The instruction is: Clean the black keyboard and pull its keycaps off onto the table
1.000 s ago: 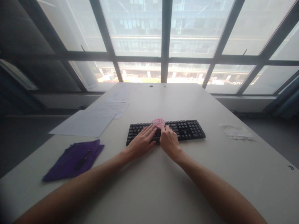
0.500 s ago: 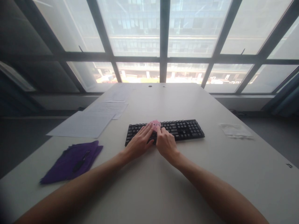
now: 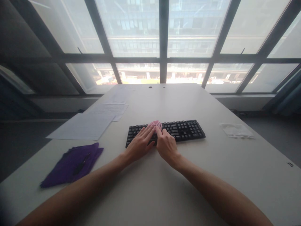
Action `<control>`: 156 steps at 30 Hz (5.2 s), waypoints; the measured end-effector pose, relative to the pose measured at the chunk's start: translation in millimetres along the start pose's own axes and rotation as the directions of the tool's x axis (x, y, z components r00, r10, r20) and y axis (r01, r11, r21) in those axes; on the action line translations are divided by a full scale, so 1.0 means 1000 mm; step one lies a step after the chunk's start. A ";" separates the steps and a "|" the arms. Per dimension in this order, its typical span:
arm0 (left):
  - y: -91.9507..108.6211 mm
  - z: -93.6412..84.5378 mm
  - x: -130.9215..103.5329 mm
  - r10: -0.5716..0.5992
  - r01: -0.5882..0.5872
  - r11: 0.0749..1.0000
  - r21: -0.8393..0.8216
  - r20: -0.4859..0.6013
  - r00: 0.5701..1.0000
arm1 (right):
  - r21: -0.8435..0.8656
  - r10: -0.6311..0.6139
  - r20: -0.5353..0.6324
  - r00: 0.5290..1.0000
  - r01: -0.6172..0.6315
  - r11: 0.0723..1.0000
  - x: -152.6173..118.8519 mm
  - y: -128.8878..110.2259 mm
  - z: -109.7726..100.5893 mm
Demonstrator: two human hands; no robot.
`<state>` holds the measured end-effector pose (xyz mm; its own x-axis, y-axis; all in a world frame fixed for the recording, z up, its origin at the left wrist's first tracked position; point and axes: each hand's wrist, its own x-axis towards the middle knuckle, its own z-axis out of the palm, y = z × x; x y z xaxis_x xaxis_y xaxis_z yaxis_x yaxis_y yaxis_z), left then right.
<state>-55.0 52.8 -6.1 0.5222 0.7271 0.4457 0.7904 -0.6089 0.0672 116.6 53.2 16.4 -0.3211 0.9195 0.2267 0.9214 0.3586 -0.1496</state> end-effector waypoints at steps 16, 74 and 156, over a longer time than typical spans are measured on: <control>-0.002 0.001 0.001 0.038 -0.038 0.999 -0.009 0.047 0.998 | -0.089 0.057 0.133 0.989 -0.045 0.995 -0.005 -0.008 0.000; 0.005 -0.002 0.002 0.219 -0.210 0.967 -0.145 0.052 0.974 | 0.016 -0.025 0.059 0.998 0.024 1.000 -0.041 0.048 0.007; 0.014 0.026 0.079 0.026 -0.049 0.967 -0.251 -0.093 0.995 | -0.028 0.160 0.093 0.983 -0.159 0.987 0.014 0.073 -0.015</control>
<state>6.0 110.2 6.6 0.5106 0.6783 0.5284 0.6586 -0.7036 0.2668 182.3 89.5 22.8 -0.1880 0.9761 0.1091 0.9664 0.2037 -0.1571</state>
